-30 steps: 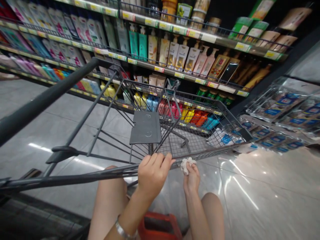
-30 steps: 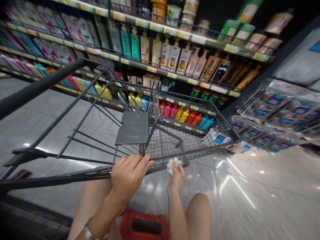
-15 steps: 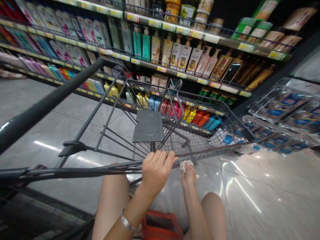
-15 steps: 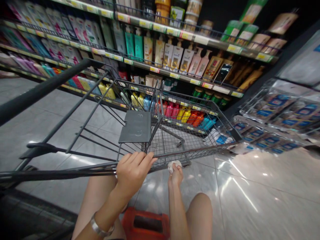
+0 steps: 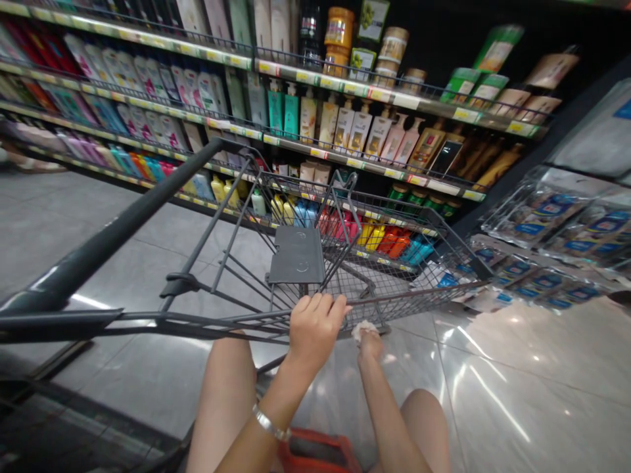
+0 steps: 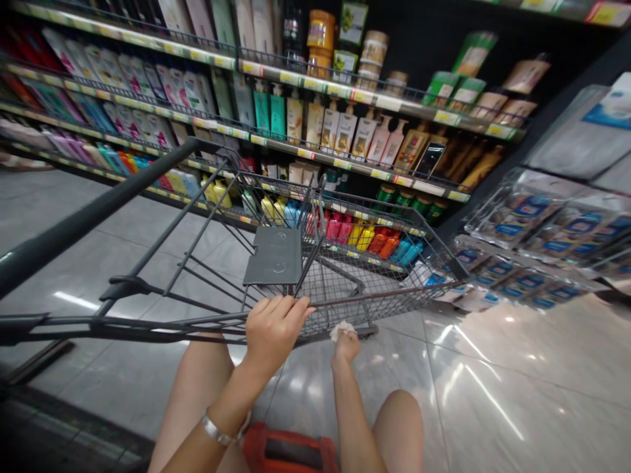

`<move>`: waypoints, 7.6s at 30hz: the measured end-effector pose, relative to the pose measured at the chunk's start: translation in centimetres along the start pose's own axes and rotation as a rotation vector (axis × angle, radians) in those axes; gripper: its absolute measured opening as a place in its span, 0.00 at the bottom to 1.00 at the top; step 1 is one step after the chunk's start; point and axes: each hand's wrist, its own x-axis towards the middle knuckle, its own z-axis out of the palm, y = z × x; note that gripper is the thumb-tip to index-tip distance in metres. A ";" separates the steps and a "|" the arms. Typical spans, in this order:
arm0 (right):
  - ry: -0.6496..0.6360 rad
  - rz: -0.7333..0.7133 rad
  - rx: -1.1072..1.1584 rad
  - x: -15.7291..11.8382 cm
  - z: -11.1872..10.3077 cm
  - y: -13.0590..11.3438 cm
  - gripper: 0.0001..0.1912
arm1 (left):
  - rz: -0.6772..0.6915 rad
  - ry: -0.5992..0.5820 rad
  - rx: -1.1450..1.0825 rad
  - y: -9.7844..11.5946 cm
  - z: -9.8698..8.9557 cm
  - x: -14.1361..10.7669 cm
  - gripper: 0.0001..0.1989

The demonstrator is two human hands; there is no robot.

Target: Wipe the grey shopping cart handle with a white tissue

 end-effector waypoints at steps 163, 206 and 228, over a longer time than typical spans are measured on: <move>0.079 -0.895 -0.229 -7.1 3.3 -14.7 0.04 | -0.031 -0.338 0.204 -1.3 2.3 5.7 0.23; -0.185 -1.107 -0.208 -6.6 4.2 -14.4 0.07 | -0.033 -0.334 0.188 -0.8 1.9 5.6 0.22; -0.056 -1.035 0.020 -8.1 4.8 -13.0 0.11 | 0.045 -0.212 0.204 -0.9 2.7 5.2 0.21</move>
